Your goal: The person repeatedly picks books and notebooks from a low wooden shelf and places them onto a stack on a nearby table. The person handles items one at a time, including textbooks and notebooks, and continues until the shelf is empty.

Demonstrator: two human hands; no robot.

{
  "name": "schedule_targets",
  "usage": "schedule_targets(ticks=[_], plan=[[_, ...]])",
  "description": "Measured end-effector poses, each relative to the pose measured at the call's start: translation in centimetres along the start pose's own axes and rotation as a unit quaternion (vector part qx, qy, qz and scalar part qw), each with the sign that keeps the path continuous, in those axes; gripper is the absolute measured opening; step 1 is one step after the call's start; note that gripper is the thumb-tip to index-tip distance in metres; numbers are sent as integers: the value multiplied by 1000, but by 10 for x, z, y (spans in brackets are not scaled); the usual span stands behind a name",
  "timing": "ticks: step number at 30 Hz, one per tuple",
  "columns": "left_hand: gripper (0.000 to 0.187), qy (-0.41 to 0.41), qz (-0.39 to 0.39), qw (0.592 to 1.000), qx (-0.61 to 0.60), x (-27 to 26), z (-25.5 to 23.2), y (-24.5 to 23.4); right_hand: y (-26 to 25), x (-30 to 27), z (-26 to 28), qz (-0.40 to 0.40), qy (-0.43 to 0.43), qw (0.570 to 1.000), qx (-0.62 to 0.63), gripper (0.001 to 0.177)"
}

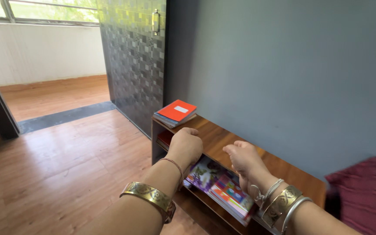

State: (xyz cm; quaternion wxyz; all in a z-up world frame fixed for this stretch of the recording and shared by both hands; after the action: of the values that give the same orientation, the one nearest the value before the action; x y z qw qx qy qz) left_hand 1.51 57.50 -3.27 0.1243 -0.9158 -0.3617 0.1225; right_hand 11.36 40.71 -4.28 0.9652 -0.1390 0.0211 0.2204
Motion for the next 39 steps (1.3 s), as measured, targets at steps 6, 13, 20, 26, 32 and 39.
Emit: schedule_targets(ticks=[6,13,20,26,32,39], plan=[[39,304,15,719,625,159,-11,35,67,120,3,0,15,999,39,49],[30,306,24,586,750,301,22,2,139,233,19,54,52,995,66,46],[20,130,160,925,320,404,64,-54,216,300,7,47,141,983,104,62],[21,300,158,690,640,467,57,-76,258,363,14,-14,191,969,155,75],[23,319,210,650,656,515,80,-73,280,390,2,-55,237,956,167,76],[26,336,257,597,682,562,76,-47,280,444,-20,-102,274,939,182,71]])
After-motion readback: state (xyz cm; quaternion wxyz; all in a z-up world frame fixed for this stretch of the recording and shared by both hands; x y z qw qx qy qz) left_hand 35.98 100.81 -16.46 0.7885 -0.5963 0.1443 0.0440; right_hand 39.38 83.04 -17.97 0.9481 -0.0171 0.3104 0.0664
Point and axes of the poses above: each hand's wrist, its own x-axis towards the middle knuckle, its own y-axis out of the palm, z = x × y, the point moved 8 cm from there along x, towards the middle knuckle, and after that the axes turned 4 degrees about -y, right-handed, at the moved point
